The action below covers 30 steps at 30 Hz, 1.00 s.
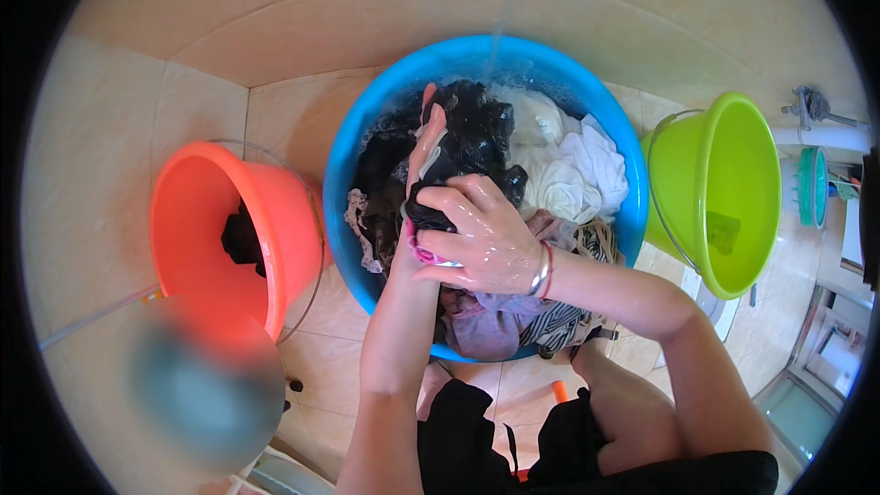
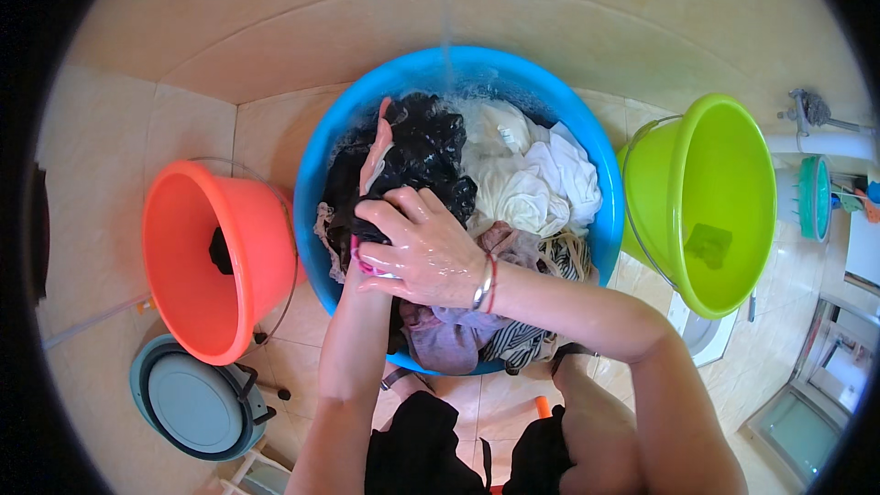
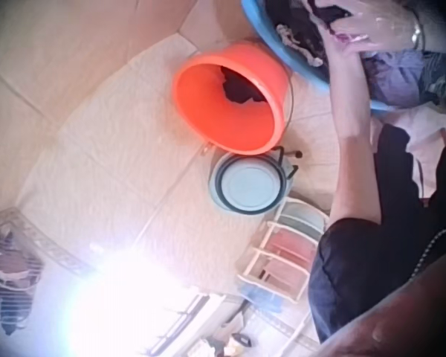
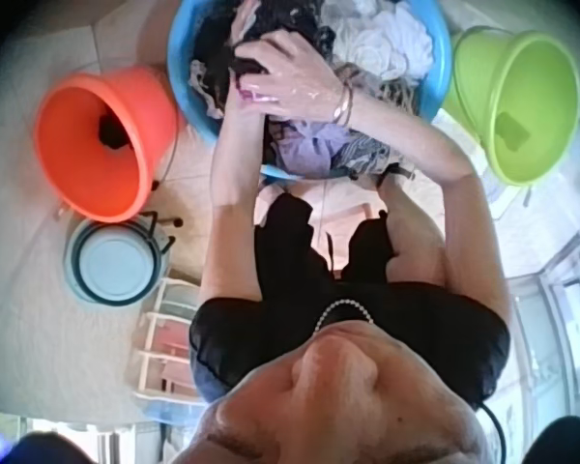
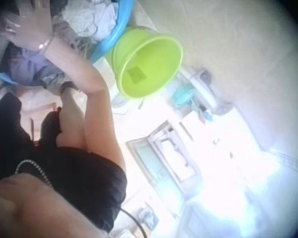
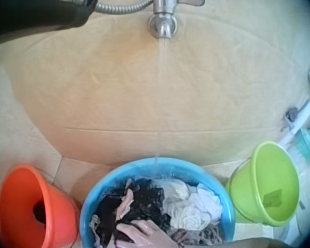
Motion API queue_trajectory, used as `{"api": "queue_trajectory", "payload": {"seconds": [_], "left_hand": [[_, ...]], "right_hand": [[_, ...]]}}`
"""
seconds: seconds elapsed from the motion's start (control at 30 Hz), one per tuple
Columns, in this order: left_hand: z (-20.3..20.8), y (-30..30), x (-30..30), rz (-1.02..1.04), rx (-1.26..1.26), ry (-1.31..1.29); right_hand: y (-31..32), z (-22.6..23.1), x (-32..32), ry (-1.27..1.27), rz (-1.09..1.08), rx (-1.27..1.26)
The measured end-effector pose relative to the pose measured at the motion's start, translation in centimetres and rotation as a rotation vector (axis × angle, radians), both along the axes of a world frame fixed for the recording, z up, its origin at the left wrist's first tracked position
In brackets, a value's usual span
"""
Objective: The person hand-washes various garments in a blue basin filled with soapy water. They scrub, rinse, and wring out items one by one, then transfer the cleaned clothes into a green bucket. The process continues with multiple items including shirts and socks.
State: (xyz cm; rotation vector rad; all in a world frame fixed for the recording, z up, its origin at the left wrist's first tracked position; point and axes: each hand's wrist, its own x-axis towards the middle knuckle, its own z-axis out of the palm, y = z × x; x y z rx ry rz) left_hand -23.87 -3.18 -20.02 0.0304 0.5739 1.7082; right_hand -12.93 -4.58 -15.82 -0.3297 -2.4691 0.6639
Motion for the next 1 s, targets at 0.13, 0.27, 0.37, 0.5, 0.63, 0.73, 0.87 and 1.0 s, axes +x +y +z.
{"api": "queue_trajectory", "payload": {"seconds": [0.13,0.27,0.37,0.5,0.63,0.73,0.87,1.0], "left_hand": [[-0.7,0.4,0.9,0.078,-0.020,0.001],[-1.6,-0.2,0.4,0.084,-0.073,-0.023],[-2.4,-0.2,0.3,0.097,-0.118,-0.013],[-4.0,-0.6,1.1,0.178,-0.207,0.059],[-3.8,-0.8,1.3,0.216,-0.558,0.138],[-2.6,-0.9,0.8,0.203,-0.595,0.228],[-4.0,-1.9,-2.0,0.142,-0.459,0.210],[-4.1,-2.2,-1.6,-0.017,-0.479,0.485]], "right_hand": [[-0.3,0.6,-2.4,0.087,-0.161,0.017],[0.9,0.3,-3.7,0.149,-0.261,0.152],[2.2,0.0,-4.1,0.211,-0.290,0.137],[4.0,-0.8,-5.0,0.285,-0.325,0.073],[7.9,-3.9,-3.9,0.138,-0.475,-0.129],[11.7,-8.9,-0.7,-0.159,-0.572,-0.177],[13.5,-10.6,1.1,-0.157,-0.616,-0.200],[11.4,-9.6,1.8,-0.376,-0.378,0.183]]}}
